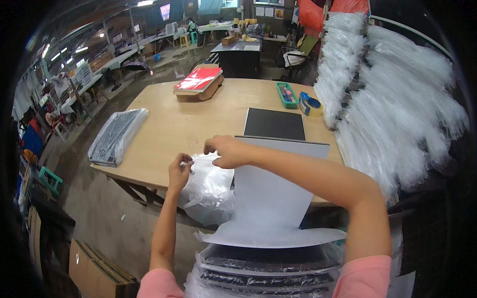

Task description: The person packages black rectangular items into plastic sleeves by hand, placing each sleeved item into a stack.

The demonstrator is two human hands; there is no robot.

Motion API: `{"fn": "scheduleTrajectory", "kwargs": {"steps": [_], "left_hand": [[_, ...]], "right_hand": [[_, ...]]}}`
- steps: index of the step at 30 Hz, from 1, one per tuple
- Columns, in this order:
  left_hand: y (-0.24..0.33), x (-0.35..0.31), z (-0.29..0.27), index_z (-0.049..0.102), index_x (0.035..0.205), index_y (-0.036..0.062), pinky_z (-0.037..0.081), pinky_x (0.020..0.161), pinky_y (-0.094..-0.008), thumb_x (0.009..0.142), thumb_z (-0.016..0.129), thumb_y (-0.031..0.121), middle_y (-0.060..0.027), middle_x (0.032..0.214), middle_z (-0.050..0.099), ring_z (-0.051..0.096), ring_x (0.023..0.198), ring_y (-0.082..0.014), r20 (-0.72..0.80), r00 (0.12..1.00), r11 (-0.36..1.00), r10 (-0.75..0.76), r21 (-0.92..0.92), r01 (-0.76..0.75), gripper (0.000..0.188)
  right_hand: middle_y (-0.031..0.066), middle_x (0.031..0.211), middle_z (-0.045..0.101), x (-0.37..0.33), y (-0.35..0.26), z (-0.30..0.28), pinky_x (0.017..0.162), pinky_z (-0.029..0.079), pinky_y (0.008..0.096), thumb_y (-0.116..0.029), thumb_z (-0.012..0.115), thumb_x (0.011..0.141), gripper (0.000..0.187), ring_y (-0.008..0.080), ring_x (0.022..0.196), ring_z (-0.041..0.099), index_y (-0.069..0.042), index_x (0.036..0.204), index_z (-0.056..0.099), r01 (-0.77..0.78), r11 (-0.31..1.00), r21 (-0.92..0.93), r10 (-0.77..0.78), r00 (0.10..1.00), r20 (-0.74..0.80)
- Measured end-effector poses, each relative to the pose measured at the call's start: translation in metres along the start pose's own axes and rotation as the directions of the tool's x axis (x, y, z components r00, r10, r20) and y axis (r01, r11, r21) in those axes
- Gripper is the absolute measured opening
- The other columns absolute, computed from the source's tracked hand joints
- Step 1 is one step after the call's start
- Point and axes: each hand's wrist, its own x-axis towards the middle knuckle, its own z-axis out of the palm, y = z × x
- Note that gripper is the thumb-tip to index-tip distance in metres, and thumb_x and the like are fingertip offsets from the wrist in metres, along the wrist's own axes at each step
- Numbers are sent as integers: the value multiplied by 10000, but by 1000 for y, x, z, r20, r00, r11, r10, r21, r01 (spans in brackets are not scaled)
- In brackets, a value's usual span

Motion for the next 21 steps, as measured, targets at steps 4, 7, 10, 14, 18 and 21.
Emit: {"fn": "scheduleTrajectory", "kwargs": {"steps": [4, 7, 10, 14, 18, 21], "left_hand": [[37, 1, 3, 580, 924, -11, 480, 538, -236, 836, 612, -7, -58, 776, 634, 584, 602, -93, -90, 957, 961, 276, 60, -272, 95], [51, 1, 3, 557, 1027, -1, 505, 638, -232, 794, 646, -43, -87, 791, 653, 631, 721, -122, -252, 954, 964, 161, -169, -207, 253], [52, 2, -5, 531, 1087, -14, 505, 691, -224, 758, 691, -54, -109, 813, 666, 626, 759, -125, -142, 989, 866, -40, -499, -37, 369], [45, 5, -9, 559, 1070, -21, 493, 647, -212, 756, 722, -20, -72, 787, 653, 608, 704, -99, -104, 993, 918, -48, -396, 2, 354], [38, 6, -7, 601, 1045, -22, 446, 572, -194, 746, 743, 5, -8, 697, 594, 554, 623, -66, -103, 994, 944, -41, -329, 5, 332], [44, 4, -4, 636, 1010, -15, 380, 517, -180, 734, 761, 24, 29, 656, 548, 481, 558, -45, -83, 996, 971, -37, -238, 16, 306]], "right_hand": [[176, 1063, 618, 61, 37, 49, 803, 492, 371, -152, 711, 728, 390, 292, 922, 611, -28, 1068, 566, 11, 1000, -23, -13, 997, -70], [177, 790, 660, 74, 24, 62, 714, 505, 367, -81, 695, 692, 148, 308, 775, 649, 8, 794, 635, -97, 981, 171, 141, 953, -269], [178, 752, 660, 73, 28, 64, 695, 505, 372, -56, 685, 706, 89, 313, 739, 653, 13, 751, 651, -64, 961, 268, 183, 876, -447], [187, 792, 665, 68, 30, 60, 699, 509, 381, -31, 651, 725, 89, 322, 768, 655, 2, 804, 675, -46, 972, 230, 168, 822, -545], [189, 814, 665, 64, 21, 66, 718, 510, 384, -23, 614, 755, 97, 331, 790, 653, -7, 823, 680, -55, 988, 142, 126, 818, -561], [187, 822, 660, 63, 25, 68, 724, 505, 389, -26, 596, 771, 90, 335, 791, 643, -11, 818, 672, -29, 990, 136, 110, 763, -638]]}}
